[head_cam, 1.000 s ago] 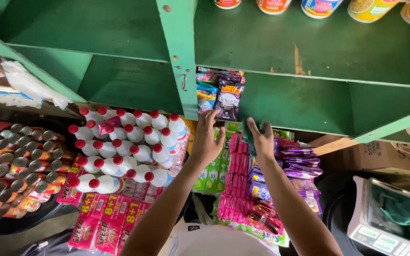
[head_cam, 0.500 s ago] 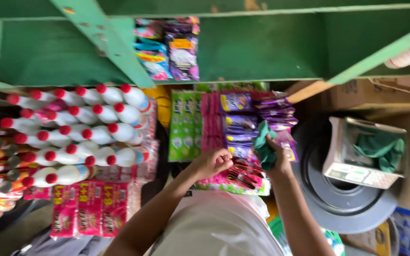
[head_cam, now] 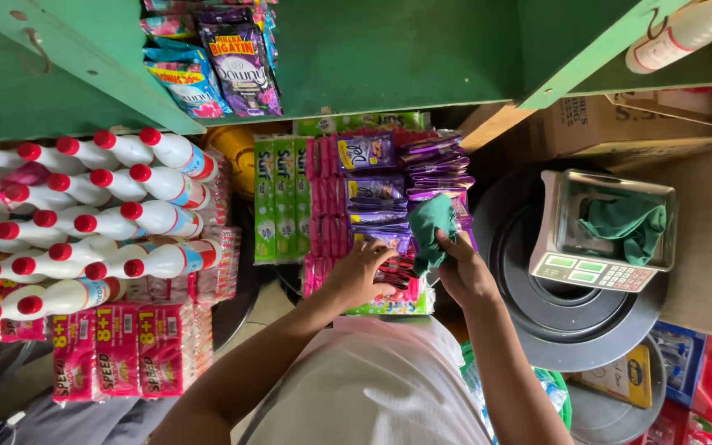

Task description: Wiping down small packets of detergent and shampoo with a cloth and organizing them onto store shelves.

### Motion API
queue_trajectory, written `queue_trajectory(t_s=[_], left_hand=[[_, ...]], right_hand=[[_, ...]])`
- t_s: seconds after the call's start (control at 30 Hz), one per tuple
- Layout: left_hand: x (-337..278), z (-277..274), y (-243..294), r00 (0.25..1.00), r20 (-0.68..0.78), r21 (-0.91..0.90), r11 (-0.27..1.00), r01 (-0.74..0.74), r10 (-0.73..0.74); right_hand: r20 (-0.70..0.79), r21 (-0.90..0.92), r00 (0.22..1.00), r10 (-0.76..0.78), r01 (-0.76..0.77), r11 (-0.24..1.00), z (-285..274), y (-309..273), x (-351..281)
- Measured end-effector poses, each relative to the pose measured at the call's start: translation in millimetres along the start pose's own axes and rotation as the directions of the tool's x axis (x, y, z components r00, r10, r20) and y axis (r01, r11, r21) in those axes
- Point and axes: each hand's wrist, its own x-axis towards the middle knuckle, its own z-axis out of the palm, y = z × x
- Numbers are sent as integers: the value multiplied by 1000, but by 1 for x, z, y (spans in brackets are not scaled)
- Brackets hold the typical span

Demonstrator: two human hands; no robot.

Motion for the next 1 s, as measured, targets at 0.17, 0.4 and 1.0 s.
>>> queue_trajectory(t_s=[0.17,0.4,1.0], left_hand=[[-7,-27,29,974,-205,-127,984,-124,96],[-33,-5,-10,991,-134,-141,990,-3,-16],[-23,-101,-16,959,63,-991,97,93,-278]], right_hand=[[-82,-3,991,107,-108,994,19,-10,-2],[165,40,972,169,-178,983,28,-4,14],[-29,-216,999,20,-26,976,84,-6,38]])
